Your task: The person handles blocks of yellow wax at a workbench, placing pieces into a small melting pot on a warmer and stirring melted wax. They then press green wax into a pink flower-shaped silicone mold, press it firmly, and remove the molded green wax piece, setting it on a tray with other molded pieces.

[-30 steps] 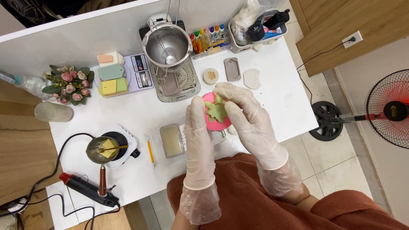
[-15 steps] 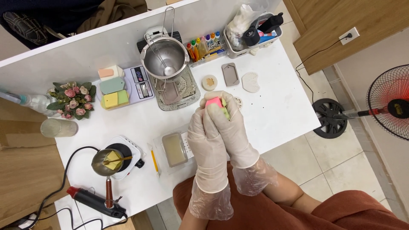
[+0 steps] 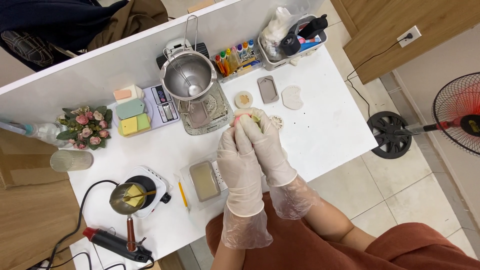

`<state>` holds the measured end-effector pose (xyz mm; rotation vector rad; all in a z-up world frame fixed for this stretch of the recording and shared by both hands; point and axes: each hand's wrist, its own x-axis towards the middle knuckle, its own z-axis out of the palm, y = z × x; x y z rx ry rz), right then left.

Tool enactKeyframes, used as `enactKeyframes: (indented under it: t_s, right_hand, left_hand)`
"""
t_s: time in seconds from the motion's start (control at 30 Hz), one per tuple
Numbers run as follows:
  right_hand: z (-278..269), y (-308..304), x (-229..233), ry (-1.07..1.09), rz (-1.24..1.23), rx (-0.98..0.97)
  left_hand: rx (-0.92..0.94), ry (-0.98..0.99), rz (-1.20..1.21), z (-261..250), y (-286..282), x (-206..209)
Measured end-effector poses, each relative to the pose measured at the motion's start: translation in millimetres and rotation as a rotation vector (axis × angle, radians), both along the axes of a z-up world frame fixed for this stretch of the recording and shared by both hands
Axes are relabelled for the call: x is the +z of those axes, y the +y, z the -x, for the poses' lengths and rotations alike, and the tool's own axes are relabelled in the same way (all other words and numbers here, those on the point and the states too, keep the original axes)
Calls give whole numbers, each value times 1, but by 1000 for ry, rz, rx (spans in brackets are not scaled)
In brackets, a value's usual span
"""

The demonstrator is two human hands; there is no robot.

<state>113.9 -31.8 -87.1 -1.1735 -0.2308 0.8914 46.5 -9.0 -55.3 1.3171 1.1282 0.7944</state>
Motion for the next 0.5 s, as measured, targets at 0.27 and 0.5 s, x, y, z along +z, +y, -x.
enactKeyframes:
  t_s: [0.27, 0.5]
  right_hand:
    - [-4, -7, 22, -949, 210, -181]
    - [-12, 0, 6, -391, 189, 14]
  left_hand:
    - [-78, 229, -134, -11, 9, -5]
    - [-107, 215, -226, -17, 15, -7]
